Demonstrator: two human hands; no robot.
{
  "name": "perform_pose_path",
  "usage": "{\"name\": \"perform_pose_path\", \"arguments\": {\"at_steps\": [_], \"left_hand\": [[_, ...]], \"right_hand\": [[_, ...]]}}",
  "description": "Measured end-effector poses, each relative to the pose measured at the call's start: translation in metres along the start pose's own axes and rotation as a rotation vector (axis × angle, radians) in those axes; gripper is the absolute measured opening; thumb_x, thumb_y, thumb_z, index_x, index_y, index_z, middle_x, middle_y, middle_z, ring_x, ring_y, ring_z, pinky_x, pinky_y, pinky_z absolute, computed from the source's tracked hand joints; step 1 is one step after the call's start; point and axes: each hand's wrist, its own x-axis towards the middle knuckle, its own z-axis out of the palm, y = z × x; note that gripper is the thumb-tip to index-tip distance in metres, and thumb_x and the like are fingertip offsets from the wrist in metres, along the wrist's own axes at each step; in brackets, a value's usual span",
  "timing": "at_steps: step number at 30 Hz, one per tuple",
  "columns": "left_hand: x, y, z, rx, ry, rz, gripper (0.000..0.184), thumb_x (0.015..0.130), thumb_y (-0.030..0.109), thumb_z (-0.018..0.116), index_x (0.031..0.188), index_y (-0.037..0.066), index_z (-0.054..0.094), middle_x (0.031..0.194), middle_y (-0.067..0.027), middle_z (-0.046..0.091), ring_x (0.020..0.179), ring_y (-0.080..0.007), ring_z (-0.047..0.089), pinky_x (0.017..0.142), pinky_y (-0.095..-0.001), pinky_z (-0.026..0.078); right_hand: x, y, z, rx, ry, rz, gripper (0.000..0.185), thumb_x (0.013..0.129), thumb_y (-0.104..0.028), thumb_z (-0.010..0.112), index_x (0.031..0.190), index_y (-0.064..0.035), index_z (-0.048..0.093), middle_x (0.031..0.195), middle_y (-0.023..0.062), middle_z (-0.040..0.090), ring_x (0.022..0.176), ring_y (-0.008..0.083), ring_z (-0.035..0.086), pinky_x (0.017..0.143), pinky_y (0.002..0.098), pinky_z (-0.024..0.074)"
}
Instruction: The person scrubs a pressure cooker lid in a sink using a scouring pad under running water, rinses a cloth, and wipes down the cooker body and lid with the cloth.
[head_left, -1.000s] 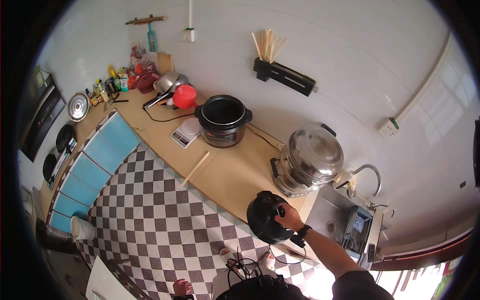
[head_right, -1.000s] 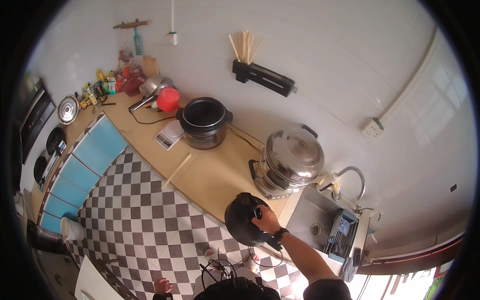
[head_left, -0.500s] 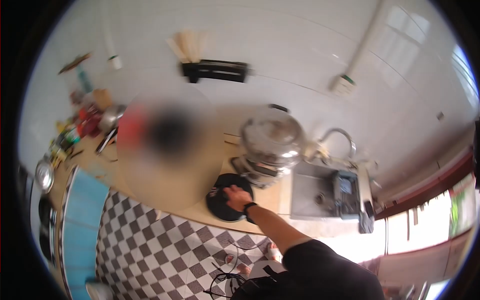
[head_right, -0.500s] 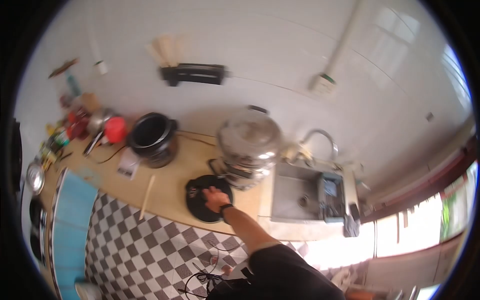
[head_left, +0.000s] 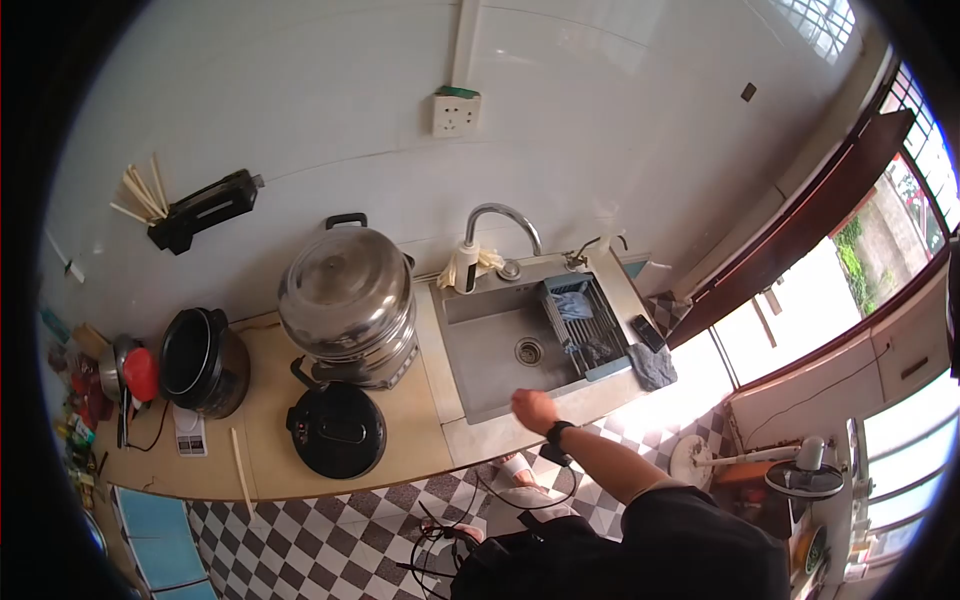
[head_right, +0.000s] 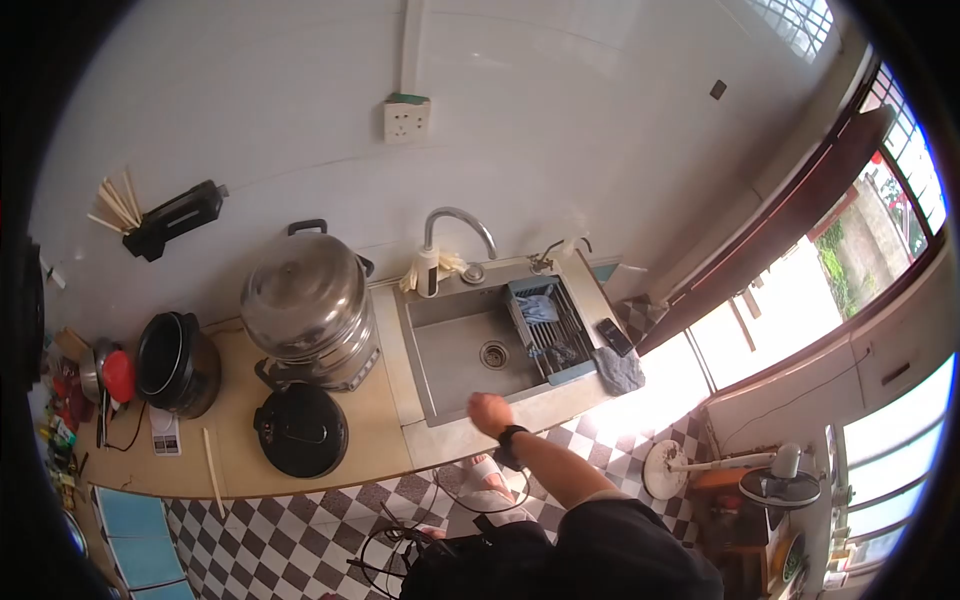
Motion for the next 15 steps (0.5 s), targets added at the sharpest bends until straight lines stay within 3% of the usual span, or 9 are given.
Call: {"name": "perform_pose_path", "arguments": {"at_steps": [2,4,5,7,8,9,12,14,15], "left_hand": [[0.057,0.01,-0.001,-0.054,0.289,0.319,0.031,0.105,0.019,0.059,0.129,0.001,0.065,0.109,-0.0106,0.071,0.101,-0.0302,0.073,0.077,-0.0394,0.062],[0.083,0.054,-0.013,-0.986,0.041,-0.324,0.033,0.105,0.022,0.059,0.13,0.001,0.064,0.113,-0.0122,0.071,0.108,-0.0306,0.071,0.084,-0.0404,0.061],[0.102,0.095,-0.038,-1.337,0.134,-0.689,0.034,0.106,0.024,0.06,0.131,0.001,0.064,0.115,-0.013,0.071,0.111,-0.0308,0.07,0.087,-0.0409,0.061],[0.124,0.146,-0.046,-1.165,0.097,-0.626,0.037,0.107,0.027,0.06,0.131,-0.001,0.063,0.119,-0.0136,0.069,0.111,-0.0291,0.069,0.094,-0.0424,0.058],[0.137,0.161,-0.034,-1.056,0.202,-0.694,0.029,0.097,0.012,0.065,0.125,0.005,0.065,0.095,-0.0079,0.071,0.076,-0.0214,0.073,0.057,-0.0308,0.056],[0.148,0.22,-0.074,-1.107,0.215,-0.629,0.029,0.098,0.014,0.066,0.125,0.004,0.065,0.1,-0.0075,0.072,0.081,-0.0187,0.074,0.06,-0.029,0.056],[0.177,0.297,-0.096,-0.975,0.102,-0.536,0.024,0.1,0.014,0.062,0.12,0.002,0.066,0.108,-0.0083,0.071,0.086,-0.0184,0.073,0.067,-0.0292,0.056],[0.19,0.313,-0.091,-0.897,0.018,-0.457,0.025,0.099,0.011,0.061,0.121,0.0,0.065,0.112,-0.0098,0.071,0.089,-0.019,0.072,0.074,-0.031,0.057],[0.197,0.324,-0.094,-0.892,0.017,-0.473,0.025,0.099,0.011,0.061,0.121,0.0,0.065,0.112,-0.0098,0.071,0.089,-0.019,0.072,0.074,-0.031,0.057]], "right_hand": [[-0.005,0.105,-0.034,-0.089,0.117,0.248,0.021,0.089,-0.02,0.059,0.093,-0.0048,0.073,0.094,0.0235,0.074,0.091,0.0445,0.072,0.082,0.0561,0.0574],[-0.014,0.187,-0.073,-0.134,0.267,0.529,0.026,0.083,-0.016,0.063,0.103,-0.0025,0.073,0.104,0.0224,0.074,0.104,0.042,0.068,0.095,0.0522,0.0542],[-0.021,0.212,-0.09,-0.207,0.346,0.614,0.034,0.081,-0.015,0.065,0.113,-0.003,0.07,0.115,0.0221,0.069,0.117,0.0414,0.061,0.103,0.0502,0.0499],[-0.026,0.26,-0.123,-0.315,0.303,0.765,0.051,0.077,-0.017,0.069,0.126,-0.003,0.062,0.134,0.0222,0.057,0.13,0.0434,0.05,0.108,0.0536,0.0448],[-0.031,0.285,-0.127,-0.368,0.325,0.737,0.063,0.077,-0.019,0.071,0.135,-0.0033,0.057,0.142,0.0219,0.05,0.136,0.044,0.044,0.112,0.0564,0.0413],[-0.033,0.303,-0.131,-0.456,0.3,0.706,0.073,0.077,-0.022,0.072,0.144,-0.0044,0.051,0.154,0.0218,0.042,0.146,0.0444,0.035,0.114,0.0583,0.0385],[-0.027,0.341,-0.142,-0.431,0.136,0.706,0.075,0.081,-0.02,0.071,0.151,-0.0074,0.046,0.161,0.0222,0.038,0.151,0.0449,0.033,0.115,0.059,0.0377],[-0.016,0.364,-0.148,-0.229,0.057,0.705,0.06,0.086,-0.016,0.065,0.145,-0.0095,0.055,0.151,0.0246,0.053,0.14,0.0443,0.051,0.111,0.0592,0.0433],[-0.012,0.377,-0.154,-0.231,0.042,0.701,0.06,0.086,-0.016,0.065,0.145,-0.0095,0.055,0.151,0.0246,0.053,0.14,0.0443,0.051,0.111,0.0592,0.0433]]}}
